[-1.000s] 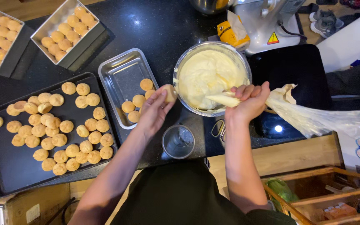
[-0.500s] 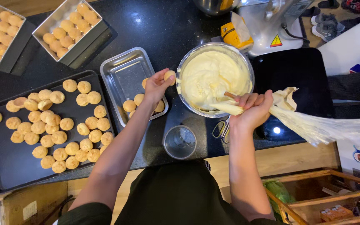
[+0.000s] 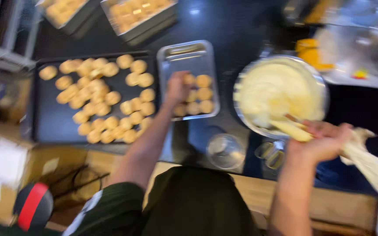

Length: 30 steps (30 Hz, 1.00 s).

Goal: The person fills small round pastries with cream using a piping bag. They pick up each pastry, pipe cream into it, and place the filled pastries into a metal tray. The person refills the piping bag from a bowl of cream during the process.

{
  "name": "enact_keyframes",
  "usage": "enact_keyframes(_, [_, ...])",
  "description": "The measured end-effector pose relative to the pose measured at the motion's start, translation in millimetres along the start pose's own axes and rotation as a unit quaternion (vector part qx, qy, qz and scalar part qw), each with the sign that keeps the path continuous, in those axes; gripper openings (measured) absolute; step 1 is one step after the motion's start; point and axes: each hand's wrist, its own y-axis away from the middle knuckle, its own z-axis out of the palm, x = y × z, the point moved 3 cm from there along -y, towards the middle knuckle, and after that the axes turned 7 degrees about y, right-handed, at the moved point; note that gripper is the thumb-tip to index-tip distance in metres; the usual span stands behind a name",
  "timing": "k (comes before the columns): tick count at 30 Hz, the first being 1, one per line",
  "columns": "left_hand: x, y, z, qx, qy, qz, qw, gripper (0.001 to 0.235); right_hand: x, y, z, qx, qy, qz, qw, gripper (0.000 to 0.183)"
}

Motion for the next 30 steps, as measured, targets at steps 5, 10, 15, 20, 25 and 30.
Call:
enact_keyframes(5, [23, 14, 2, 0.019, 0.056, 0.116, 0.991, 0.050, 17, -23, -14, -0.024, 0.005, 0.007, 1.000, 0.052])
enact_keyframes(10, [37, 51, -65, 0.132, 0.123, 0.089, 0.980, 0.040, 26, -27, -11, -0.043, -0.085, 0.094, 0.991, 0.051])
enact_keyframes(15, [4, 132, -159, 0.316, -0.017, 0.051, 0.947, 0.027, 23, -10, 6, -0.025, -0.110, 0.182, 0.977, 0.043])
enact_keyframes(20, [-66, 189, -213, 0.324, -0.145, -0.087, 0.931, 0.034, 37, -3, 36, -0.042, -0.082, 0.177, 0.980, 0.053])
enact_keyframes(25, [-125, 201, -221, 0.277, -0.146, -0.142, 0.939, 0.032, 55, 6, 69, -0.074, -0.059, 0.197, 0.976, 0.054])
enact_keyframes(30, [-170, 207, -213, 0.302, -0.111, -0.176, 0.930, 0.024, 63, 24, 94, -0.087, -0.026, 0.161, 0.983, 0.050])
